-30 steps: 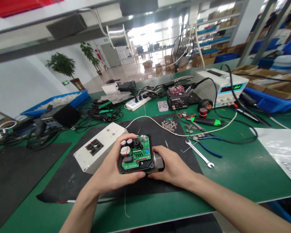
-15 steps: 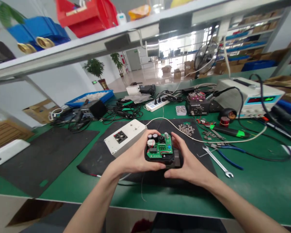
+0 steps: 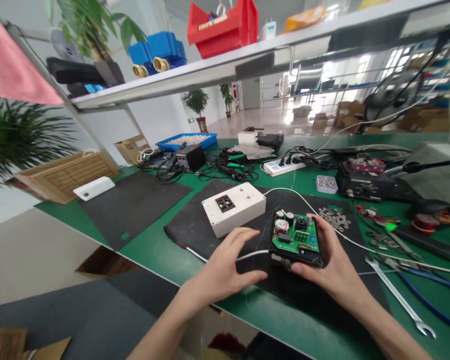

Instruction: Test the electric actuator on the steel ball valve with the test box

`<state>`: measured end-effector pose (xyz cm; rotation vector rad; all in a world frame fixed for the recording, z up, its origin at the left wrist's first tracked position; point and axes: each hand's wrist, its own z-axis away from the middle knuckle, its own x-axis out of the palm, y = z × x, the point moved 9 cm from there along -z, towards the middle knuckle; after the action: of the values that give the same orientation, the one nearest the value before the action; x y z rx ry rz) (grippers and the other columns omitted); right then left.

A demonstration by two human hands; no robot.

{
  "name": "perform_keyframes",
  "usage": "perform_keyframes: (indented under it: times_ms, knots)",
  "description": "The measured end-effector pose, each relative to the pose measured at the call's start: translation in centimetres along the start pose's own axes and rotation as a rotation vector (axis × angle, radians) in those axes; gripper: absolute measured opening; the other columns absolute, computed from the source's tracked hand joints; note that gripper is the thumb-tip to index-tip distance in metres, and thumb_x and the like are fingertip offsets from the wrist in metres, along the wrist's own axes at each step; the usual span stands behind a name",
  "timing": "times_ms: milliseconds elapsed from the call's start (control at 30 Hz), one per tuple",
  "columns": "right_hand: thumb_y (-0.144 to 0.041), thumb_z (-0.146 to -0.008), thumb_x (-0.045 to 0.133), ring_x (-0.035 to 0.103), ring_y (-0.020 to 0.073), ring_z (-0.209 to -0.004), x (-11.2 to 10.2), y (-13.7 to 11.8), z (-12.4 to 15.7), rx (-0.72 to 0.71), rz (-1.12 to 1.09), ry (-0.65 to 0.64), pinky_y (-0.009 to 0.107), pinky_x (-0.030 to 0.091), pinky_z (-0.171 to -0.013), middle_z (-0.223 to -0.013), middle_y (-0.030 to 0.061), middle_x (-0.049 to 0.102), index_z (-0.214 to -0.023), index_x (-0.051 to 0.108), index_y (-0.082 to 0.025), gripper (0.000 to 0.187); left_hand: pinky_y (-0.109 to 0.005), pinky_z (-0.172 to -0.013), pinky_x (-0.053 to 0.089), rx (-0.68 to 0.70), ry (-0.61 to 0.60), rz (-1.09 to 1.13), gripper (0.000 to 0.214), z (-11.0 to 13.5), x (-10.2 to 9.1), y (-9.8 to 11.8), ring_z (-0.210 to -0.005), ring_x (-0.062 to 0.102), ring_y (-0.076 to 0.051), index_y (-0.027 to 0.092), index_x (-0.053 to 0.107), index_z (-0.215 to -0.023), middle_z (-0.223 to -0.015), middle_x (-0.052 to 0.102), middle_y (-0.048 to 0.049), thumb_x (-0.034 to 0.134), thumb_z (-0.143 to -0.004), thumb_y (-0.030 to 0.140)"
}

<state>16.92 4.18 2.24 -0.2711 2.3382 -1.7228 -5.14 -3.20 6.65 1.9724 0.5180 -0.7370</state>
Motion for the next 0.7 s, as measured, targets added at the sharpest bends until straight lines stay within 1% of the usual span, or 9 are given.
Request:
perform_keyframes:
  times_ms: [67,167,233,267,333,400,500,600,700]
  knots:
    - [-0.057,-0.077,0.099,0.052,0.0379,-0.159,0.0,-0.2,-0.2,0.002,0.003,0.012,0.051,0.051,-0.127,-0.171,0.0158,0.052,-0.162,0.042,-0.03,0.106,-0.045,-0.119,0.057,-0.014,0.046,-0.093,0.054,2.2,-0.8,-1.4,-0.138,0.066,-0.027,0.028,0.059,-0.148,-0.148,0.066,-0.0104,0.083,-0.1,0.032]
    - [-0.059,-0.078,0.097,0.052,0.0375,-0.159,-0.3,-0.2,-1.0,0.001,0.017,0.049,0.051,0.048,-0.13,-0.169,0.0152,0.056,-0.161,0.046,-0.029,0.102,-0.04,-0.106,0.061,0.003,0.117,-0.274,0.033,5.0,-2.5,-3.6,-0.126,0.071,-0.025,0.026,0.066,-0.139,-0.136,0.073,-0.0098,0.074,-0.106,0.029]
    - [-0.061,-0.078,0.096,0.054,0.0377,-0.157,-0.6,0.2,-1.8,0.015,0.025,0.088,0.051,0.049,-0.128,-0.167,0.0147,0.059,-0.159,0.049,-0.029,0.099,-0.04,-0.101,0.061,0.042,0.17,-0.436,0.017,6.5,-4.0,-4.8,-0.118,0.074,-0.025,0.023,0.071,-0.126,-0.125,0.077,-0.009,0.065,-0.11,0.024]
    - [-0.062,-0.078,0.095,0.056,0.0379,-0.156,-0.8,0.5,-2.3,0.034,0.022,0.108,0.051,0.05,-0.127,-0.166,0.0143,0.06,-0.158,0.051,-0.028,0.097,-0.041,-0.099,0.061,0.061,0.187,-0.522,0.014,7.2,-4.7,-5.4,-0.113,0.075,-0.025,0.022,0.072,-0.119,-0.118,0.079,-0.0082,0.061,-0.111,0.021]
    - [-0.066,-0.079,0.092,0.061,0.0386,-0.15,-1.1,1.3,-3.4,0.106,0.009,0.154,0.053,0.052,-0.124,-0.162,0.0142,0.064,-0.156,0.055,-0.027,0.093,-0.044,-0.1,0.059,0.063,0.202,-0.695,0.016,8.5,-6.3,-6.6,-0.11,0.075,-0.026,0.022,0.072,-0.113,-0.112,0.081,-0.007,0.056,-0.112,0.019]
    - [-0.069,-0.081,0.087,0.066,0.0382,-0.144,-1.4,2.1,-4.5,0.195,0.021,0.206,0.053,0.052,-0.124,-0.155,0.0137,0.07,-0.152,0.061,-0.025,0.087,-0.049,-0.102,0.058,0.033,0.252,-0.851,0.016,10.0,-8.2,-7.6,-0.111,0.073,-0.03,0.022,0.073,-0.113,-0.115,0.08,-0.0082,0.057,-0.112,0.022]
    - [-0.074,-0.085,0.079,0.073,0.0379,-0.133,-1.9,2.6,-6.2,0.272,0.101,0.248,0.052,0.056,-0.117,-0.14,0.0132,0.08,-0.137,0.074,-0.022,0.073,-0.05,-0.093,0.057,-0.059,0.352,-1.001,0.02,12.2,-11.2,-8.4,-0.106,0.069,-0.033,0.024,0.077,-0.114,-0.118,0.075,-0.0123,0.058,-0.112,0.03]
    - [-0.076,-0.088,0.075,0.078,0.0393,-0.12,-2.2,2.9,-7.6,0.313,0.183,0.242,0.049,0.06,-0.108,-0.124,0.0158,0.085,-0.116,0.084,-0.019,0.065,-0.044,-0.085,0.054,-0.113,0.427,-1.023,0.023,14.0,-12.9,-8.5,-0.093,0.063,-0.03,0.026,0.079,-0.117,-0.112,0.068,-0.012,0.059,-0.112,0.034]
    - [-0.078,-0.089,0.073,0.08,0.0397,-0.116,-2.9,3.5,-8.4,0.348,0.264,0.249,0.048,0.061,-0.105,-0.114,0.018,0.087,-0.11,0.087,-0.016,0.068,-0.038,-0.077,0.05,-0.113,0.469,-0.966,0.021,14.8,-13.2,-8.4,-0.085,0.059,-0.025,0.029,0.08,-0.119,-0.107,0.064,-0.0086,0.06,-0.112,0.032]
